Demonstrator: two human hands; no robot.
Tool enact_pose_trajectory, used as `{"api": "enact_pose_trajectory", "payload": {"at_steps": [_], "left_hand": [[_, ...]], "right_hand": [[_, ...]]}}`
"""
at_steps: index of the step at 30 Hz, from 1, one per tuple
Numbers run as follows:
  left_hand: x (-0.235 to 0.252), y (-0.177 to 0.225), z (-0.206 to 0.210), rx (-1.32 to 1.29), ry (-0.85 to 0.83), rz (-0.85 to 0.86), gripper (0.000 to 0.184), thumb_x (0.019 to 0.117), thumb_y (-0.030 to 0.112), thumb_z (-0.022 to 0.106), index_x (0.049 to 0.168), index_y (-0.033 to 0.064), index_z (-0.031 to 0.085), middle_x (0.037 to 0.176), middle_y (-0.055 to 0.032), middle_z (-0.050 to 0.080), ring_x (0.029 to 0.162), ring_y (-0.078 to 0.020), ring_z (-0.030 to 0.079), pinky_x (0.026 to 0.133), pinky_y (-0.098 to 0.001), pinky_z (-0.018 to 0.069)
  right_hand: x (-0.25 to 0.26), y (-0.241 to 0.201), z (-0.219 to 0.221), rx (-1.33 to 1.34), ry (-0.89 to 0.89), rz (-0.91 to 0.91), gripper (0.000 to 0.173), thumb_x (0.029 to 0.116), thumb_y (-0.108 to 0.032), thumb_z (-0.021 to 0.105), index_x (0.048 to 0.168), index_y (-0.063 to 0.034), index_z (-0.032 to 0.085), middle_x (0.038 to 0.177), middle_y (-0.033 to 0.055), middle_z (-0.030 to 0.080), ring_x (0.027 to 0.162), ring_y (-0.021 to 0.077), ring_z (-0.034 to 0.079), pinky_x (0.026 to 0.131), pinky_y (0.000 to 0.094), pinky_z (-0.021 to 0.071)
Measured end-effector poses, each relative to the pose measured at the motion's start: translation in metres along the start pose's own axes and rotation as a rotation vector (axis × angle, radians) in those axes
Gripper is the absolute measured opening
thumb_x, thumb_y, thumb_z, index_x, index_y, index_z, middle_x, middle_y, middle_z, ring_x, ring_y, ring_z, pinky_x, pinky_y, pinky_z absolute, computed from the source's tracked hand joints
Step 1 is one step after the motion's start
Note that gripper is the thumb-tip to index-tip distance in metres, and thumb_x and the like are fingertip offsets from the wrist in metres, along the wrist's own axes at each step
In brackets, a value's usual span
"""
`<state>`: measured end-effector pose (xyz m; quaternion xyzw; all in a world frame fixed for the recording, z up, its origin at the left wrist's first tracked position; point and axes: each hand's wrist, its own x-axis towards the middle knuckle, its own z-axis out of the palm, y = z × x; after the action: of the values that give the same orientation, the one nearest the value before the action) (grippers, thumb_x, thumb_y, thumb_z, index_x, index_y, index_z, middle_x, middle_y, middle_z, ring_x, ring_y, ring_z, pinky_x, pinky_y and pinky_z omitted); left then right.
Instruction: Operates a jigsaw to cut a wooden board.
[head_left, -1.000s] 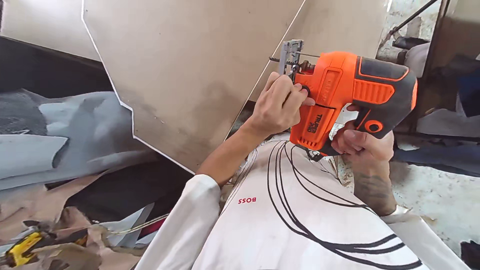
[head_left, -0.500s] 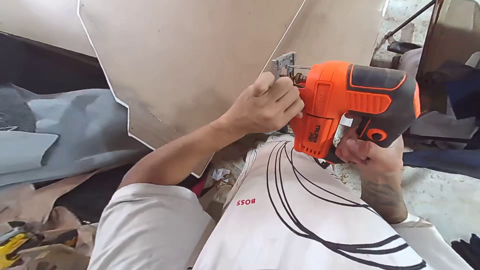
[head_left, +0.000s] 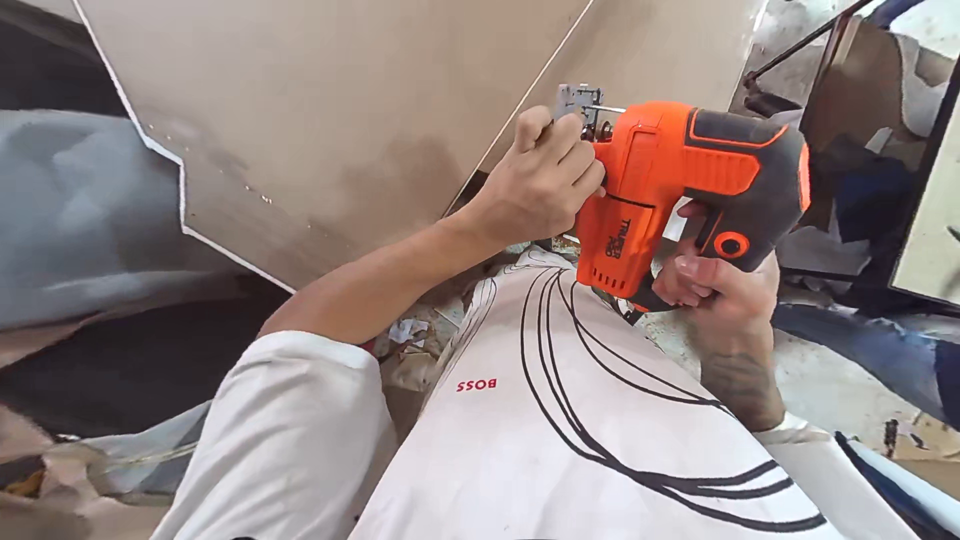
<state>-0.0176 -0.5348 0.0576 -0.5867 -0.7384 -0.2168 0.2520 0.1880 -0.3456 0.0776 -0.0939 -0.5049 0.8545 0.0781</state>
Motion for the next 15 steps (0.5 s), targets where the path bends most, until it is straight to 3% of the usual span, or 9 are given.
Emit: {"api": "enact_pose_trajectory", "payload": {"at_steps": [3, 6, 8, 9, 11, 12, 14, 15], "left_hand": [[-0.001, 0.000, 0.004, -0.043, -0.041, -0.027, 0.025, 0.1042, 0.013, 0.051, 0.087, 0.0036, 0.066, 0.079, -0.0116, 0.059, 0.091, -0.0329, 0.056, 0.095, -0.0491, 0.0342], [0.000, -0.006, 0.003, -0.098, -0.084, -0.070, 0.027, 0.1065, 0.025, 0.053, 0.093, 0.0064, 0.068, 0.087, -0.0113, 0.063, 0.096, -0.0321, 0.058, 0.098, -0.0521, 0.0326], [-0.010, -0.007, -0.005, -0.188, -0.021, -0.230, 0.034, 0.1063, 0.036, 0.055, 0.096, 0.0070, 0.071, 0.093, -0.0131, 0.066, 0.099, -0.0320, 0.060, 0.100, -0.0557, 0.0344], [-0.021, -0.002, -0.009, -0.292, 0.067, -0.375, 0.035, 0.1055, 0.035, 0.056, 0.094, 0.0056, 0.071, 0.093, -0.0134, 0.066, 0.099, -0.0300, 0.061, 0.101, -0.0531, 0.0380], [-0.051, 0.016, -0.003, -0.634, 0.247, -0.721, 0.037, 0.1068, 0.035, 0.051, 0.097, 0.0015, 0.063, 0.094, -0.0091, 0.061, 0.092, -0.0180, 0.059, 0.088, -0.0372, 0.0495], [-0.065, 0.028, 0.004, -0.882, 0.234, -0.886, 0.042, 0.1059, 0.045, 0.052, 0.109, 0.0031, 0.058, 0.100, -0.0040, 0.061, 0.091, -0.0122, 0.061, 0.082, -0.0324, 0.0538], [-0.084, 0.045, 0.018, -1.524, 0.064, -1.017, 0.068, 0.0952, 0.060, 0.063, 0.135, 0.0057, 0.052, 0.117, -0.0029, 0.067, 0.104, -0.0163, 0.068, 0.090, -0.0391, 0.0601], [-0.087, 0.052, 0.024, -1.832, -0.053, -0.989, 0.079, 0.0874, 0.064, 0.070, 0.139, 0.0073, 0.051, 0.123, -0.0031, 0.068, 0.112, -0.0176, 0.068, 0.096, -0.0406, 0.0589]], "right_hand": [[0.000, 0.002, 0.002, 0.015, 0.033, 0.021, 0.048, 0.0874, -0.005, 0.071, 0.133, -0.0038, 0.056, 0.056, -0.0029, 0.052, 0.045, 0.0114, 0.054, 0.051, 0.0342, 0.0565], [0.001, 0.004, -0.001, 0.050, 0.063, 0.026, 0.043, 0.0874, -0.006, 0.070, 0.128, -0.0041, 0.059, 0.055, -0.0034, 0.051, 0.045, 0.0111, 0.053, 0.050, 0.0344, 0.0562], [0.004, 0.006, -0.009, 0.128, 0.044, 0.021, 0.033, 0.0877, -0.007, 0.070, 0.120, -0.0038, 0.062, 0.054, -0.0028, 0.053, 0.045, 0.0110, 0.055, 0.050, 0.0334, 0.0561], [0.005, 0.008, -0.013, 0.177, 0.018, 0.013, 0.034, 0.0887, -0.008, 0.070, 0.122, -0.0033, 0.062, 0.055, -0.0030, 0.054, 0.045, 0.0106, 0.055, 0.051, 0.0327, 0.0559], [0.007, 0.011, -0.023, 0.285, -0.036, -0.005, 0.032, 0.0905, -0.009, 0.069, 0.121, -0.0031, 0.063, 0.057, -0.0026, 0.056, 0.047, 0.0107, 0.056, 0.052, 0.0321, 0.0559], [0.008, 0.012, -0.027, 0.329, -0.052, -0.012, 0.032, 0.0907, -0.009, 0.068, 0.121, -0.0024, 0.064, 0.057, -0.0025, 0.057, 0.048, 0.0109, 0.057, 0.053, 0.0320, 0.0563], [0.008, 0.018, -0.031, 0.396, -0.069, 0.005, 0.040, 0.0901, -0.009, 0.067, 0.129, -0.0035, 0.062, 0.056, -0.0038, 0.057, 0.047, 0.0099, 0.058, 0.052, 0.0306, 0.0566], [0.008, 0.021, -0.032, 0.435, -0.090, 0.026, 0.044, 0.0903, -0.010, 0.067, 0.133, -0.0049, 0.061, 0.056, -0.0045, 0.057, 0.047, 0.0088, 0.058, 0.052, 0.0294, 0.0564]]}}
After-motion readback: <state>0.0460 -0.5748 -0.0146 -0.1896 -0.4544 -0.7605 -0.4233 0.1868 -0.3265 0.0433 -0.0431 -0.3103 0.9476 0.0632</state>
